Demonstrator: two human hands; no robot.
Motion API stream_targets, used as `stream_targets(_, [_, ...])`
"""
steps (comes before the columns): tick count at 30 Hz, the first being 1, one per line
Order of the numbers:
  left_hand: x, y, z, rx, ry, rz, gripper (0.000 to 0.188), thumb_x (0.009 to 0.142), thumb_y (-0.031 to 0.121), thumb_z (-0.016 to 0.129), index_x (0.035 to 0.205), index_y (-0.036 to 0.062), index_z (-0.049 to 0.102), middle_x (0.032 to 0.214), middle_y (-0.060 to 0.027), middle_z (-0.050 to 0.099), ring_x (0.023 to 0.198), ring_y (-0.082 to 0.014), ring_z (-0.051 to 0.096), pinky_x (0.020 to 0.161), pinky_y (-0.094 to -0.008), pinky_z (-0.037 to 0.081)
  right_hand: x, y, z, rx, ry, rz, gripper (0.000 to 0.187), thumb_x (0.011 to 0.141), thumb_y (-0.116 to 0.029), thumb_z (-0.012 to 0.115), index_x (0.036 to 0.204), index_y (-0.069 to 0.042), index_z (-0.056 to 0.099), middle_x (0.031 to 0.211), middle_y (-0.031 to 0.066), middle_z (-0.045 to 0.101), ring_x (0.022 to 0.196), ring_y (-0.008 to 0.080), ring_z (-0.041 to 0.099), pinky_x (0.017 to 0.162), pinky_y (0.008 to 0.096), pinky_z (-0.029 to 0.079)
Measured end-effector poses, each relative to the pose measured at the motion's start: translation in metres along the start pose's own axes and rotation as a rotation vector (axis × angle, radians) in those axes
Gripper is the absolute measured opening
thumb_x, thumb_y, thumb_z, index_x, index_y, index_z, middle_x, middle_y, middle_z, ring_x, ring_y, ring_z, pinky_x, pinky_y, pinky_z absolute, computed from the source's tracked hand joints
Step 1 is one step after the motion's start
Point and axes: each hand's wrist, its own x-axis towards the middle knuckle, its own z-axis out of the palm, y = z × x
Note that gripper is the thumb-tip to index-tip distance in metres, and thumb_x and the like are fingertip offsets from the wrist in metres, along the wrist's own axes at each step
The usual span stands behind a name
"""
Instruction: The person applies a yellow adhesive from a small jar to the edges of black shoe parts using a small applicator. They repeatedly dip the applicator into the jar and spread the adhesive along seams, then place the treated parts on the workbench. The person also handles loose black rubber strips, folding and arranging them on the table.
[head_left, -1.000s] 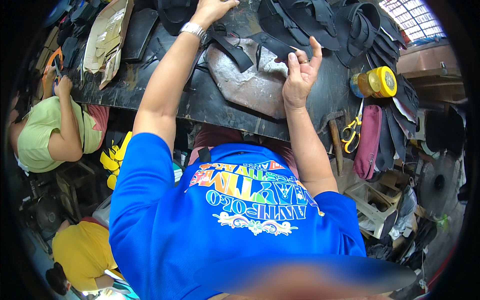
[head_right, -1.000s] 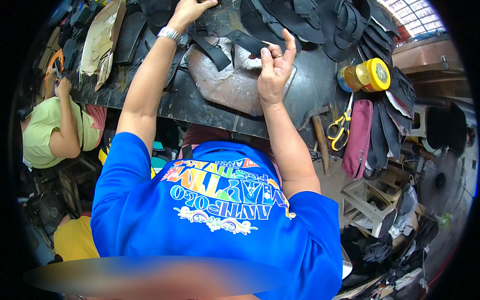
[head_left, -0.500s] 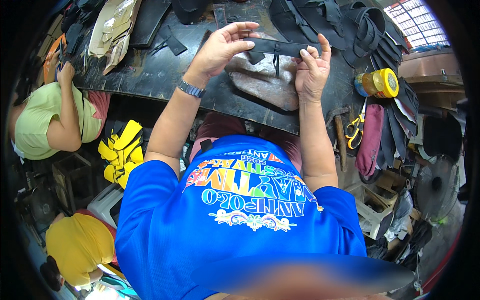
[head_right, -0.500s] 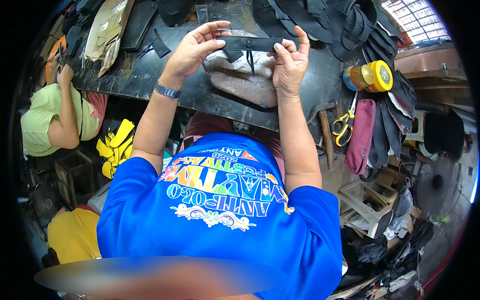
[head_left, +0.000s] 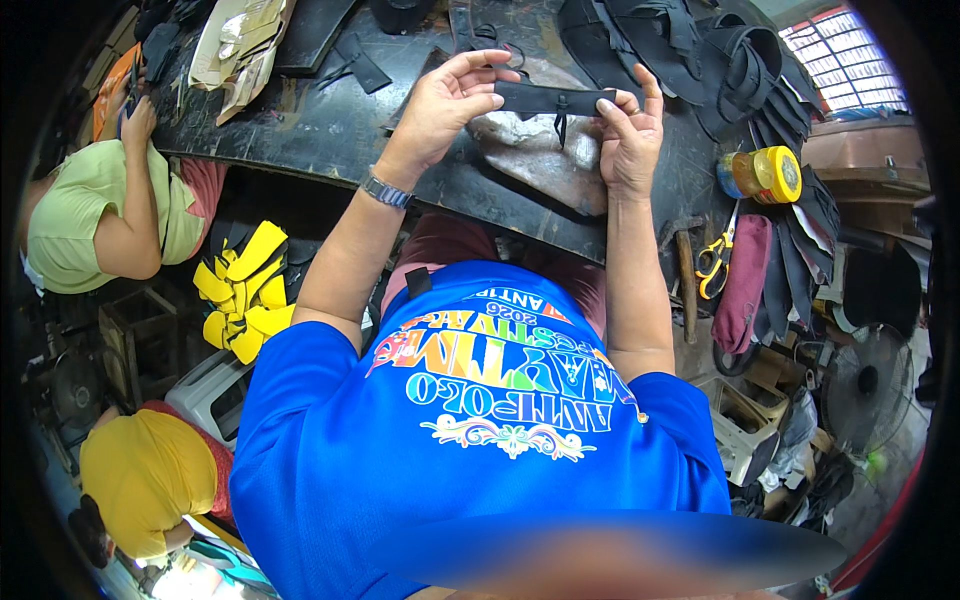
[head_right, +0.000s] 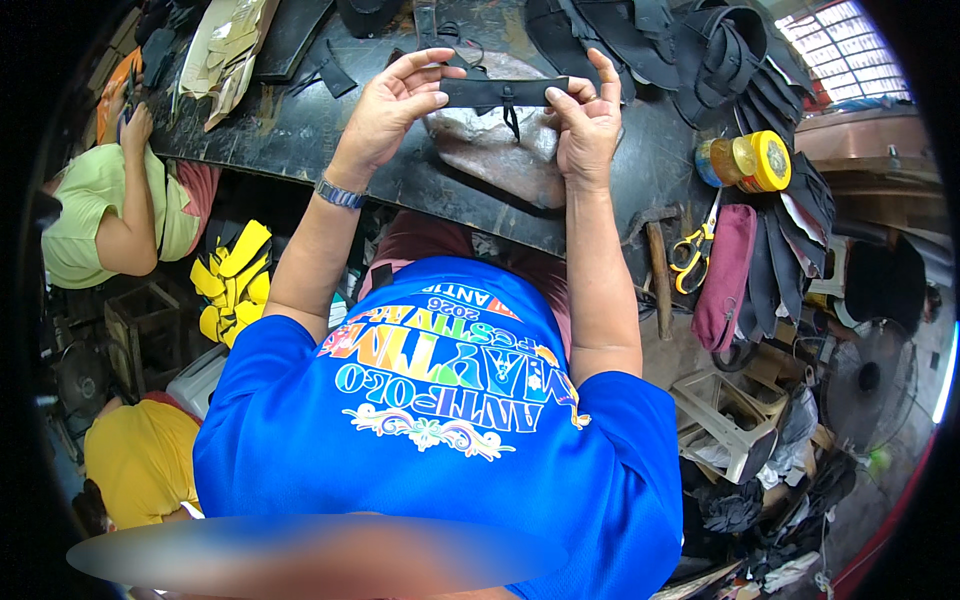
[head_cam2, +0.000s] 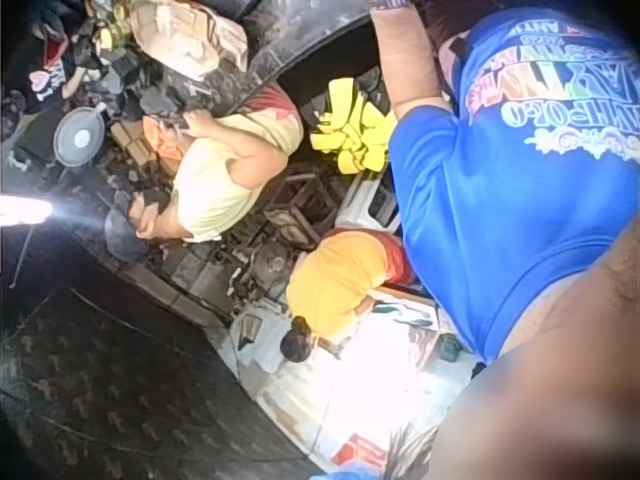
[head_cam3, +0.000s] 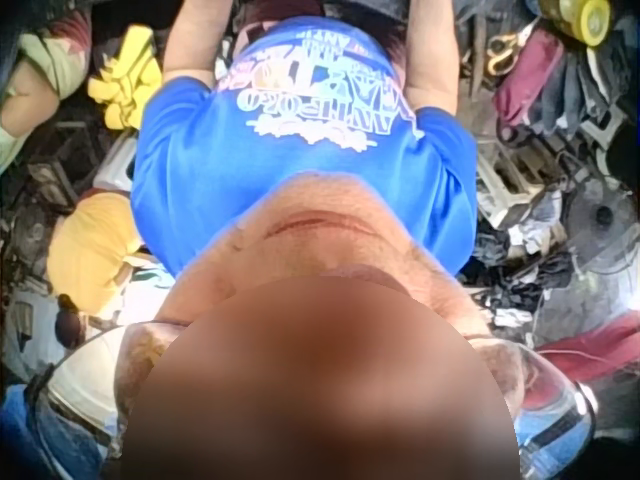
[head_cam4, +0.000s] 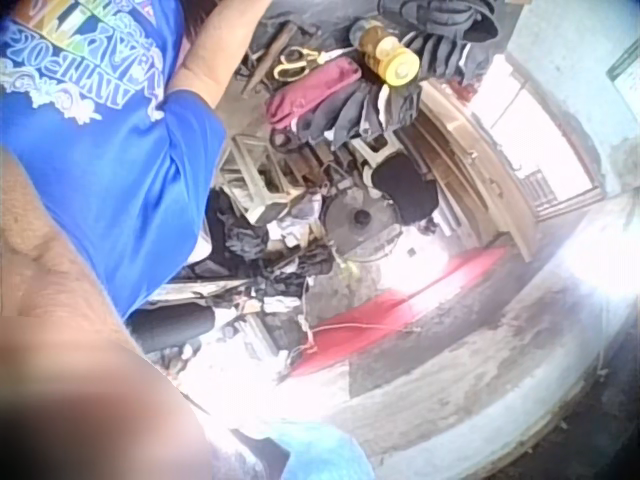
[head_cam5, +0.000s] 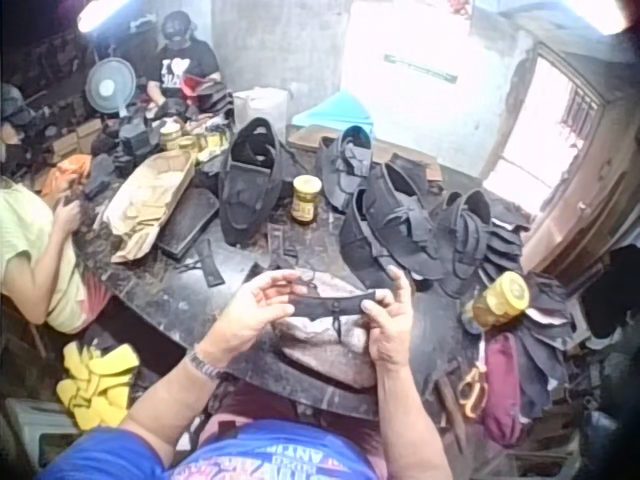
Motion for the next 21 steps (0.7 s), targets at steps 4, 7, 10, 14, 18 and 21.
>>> stream_targets(4, [-0.006, -0.003, 0.001, 0.017, 0.036, -0.025, 0.05, 0.088, -0.006, 0.067, 0.136, 0.0009, 0.055, 0.123, -0.0119, 0.066, 0.11, -0.0138, 0.063, 0.096, -0.0252, 0.052, -0.002, -0.002, 0.001, -0.001, -0.02, 0.06, 0.073, 0.083, 0.012, 0.068, 0.147, -0.009, 0.039, 0.103, 0.0097, 0.066, 0.085, 0.0123, 0.066, 0.074, 0.0247, 0.059])
stream_targets(7, [-0.017, -0.001, 0.003, 0.154, 0.014, -0.056, 0.043, 0.088, -0.001, 0.07, 0.13, 0.0067, 0.063, 0.112, -0.006, 0.068, 0.102, -0.0113, 0.063, 0.091, -0.0235, 0.051, -0.003, -0.003, 0.004, 0.027, -0.107, 0.112, 0.074, 0.083, 0.013, 0.068, 0.147, -0.009, 0.039, 0.105, 0.0106, 0.065, 0.089, 0.0128, 0.066, 0.075, 0.0243, 0.059])
stream_targets(10, [-0.032, 0.007, 0.006, 0.474, -0.107, -0.063, 0.029, 0.09, 0.003, 0.07, 0.119, 0.0071, 0.071, 0.105, -0.0041, 0.069, 0.098, -0.0118, 0.064, 0.089, -0.0249, 0.05, -0.006, -0.004, 0.009, -0.062, -0.228, 0.186, 0.071, 0.084, 0.008, 0.069, 0.147, -0.007, 0.042, 0.105, 0.0112, 0.066, 0.093, 0.016, 0.066, 0.086, 0.0296, 0.057])
stream_targets(14, [-0.046, 0.021, -0.011, 0.489, -0.011, 0.015, 0.02, 0.092, 0.006, 0.069, 0.111, 0.0016, 0.073, 0.106, -0.0042, 0.07, 0.098, -0.0113, 0.064, 0.09, -0.0259, 0.05, -0.009, -0.001, 0.013, -0.141, -0.279, 0.201, 0.063, 0.09, -0.002, 0.067, 0.148, -0.004, 0.041, 0.107, 0.014, 0.067, 0.092, 0.0166, 0.066, 0.089, 0.0328, 0.056])
stream_targets(18, [-0.05, 0.032, -0.06, 0.354, 0.265, 0.044, 0.02, 0.093, 0.007, 0.069, 0.112, 0.0019, 0.073, 0.102, -0.002, 0.071, 0.096, -0.0096, 0.064, 0.09, -0.024, 0.05, -0.008, 0.0, 0.012, -0.148, -0.27, 0.172, 0.059, 0.093, -0.005, 0.065, 0.148, -0.004, 0.042, 0.107, 0.0146, 0.067, 0.089, 0.0156, 0.066, 0.086, 0.0315, 0.056])
stream_targets(21, [-0.043, 0.031, -0.097, 0.384, 0.483, 0.037, 0.02, 0.095, 0.011, 0.069, 0.112, 0.0027, 0.073, 0.101, 0.0008, 0.071, 0.093, -0.0067, 0.063, 0.087, -0.0227, 0.051, -0.007, 0.001, 0.01, -0.19, -0.258, 0.183, 0.057, 0.093, -0.007, 0.066, 0.146, -0.004, 0.045, 0.104, 0.0142, 0.068, 0.088, 0.0148, 0.066, 0.084, 0.03, 0.056])
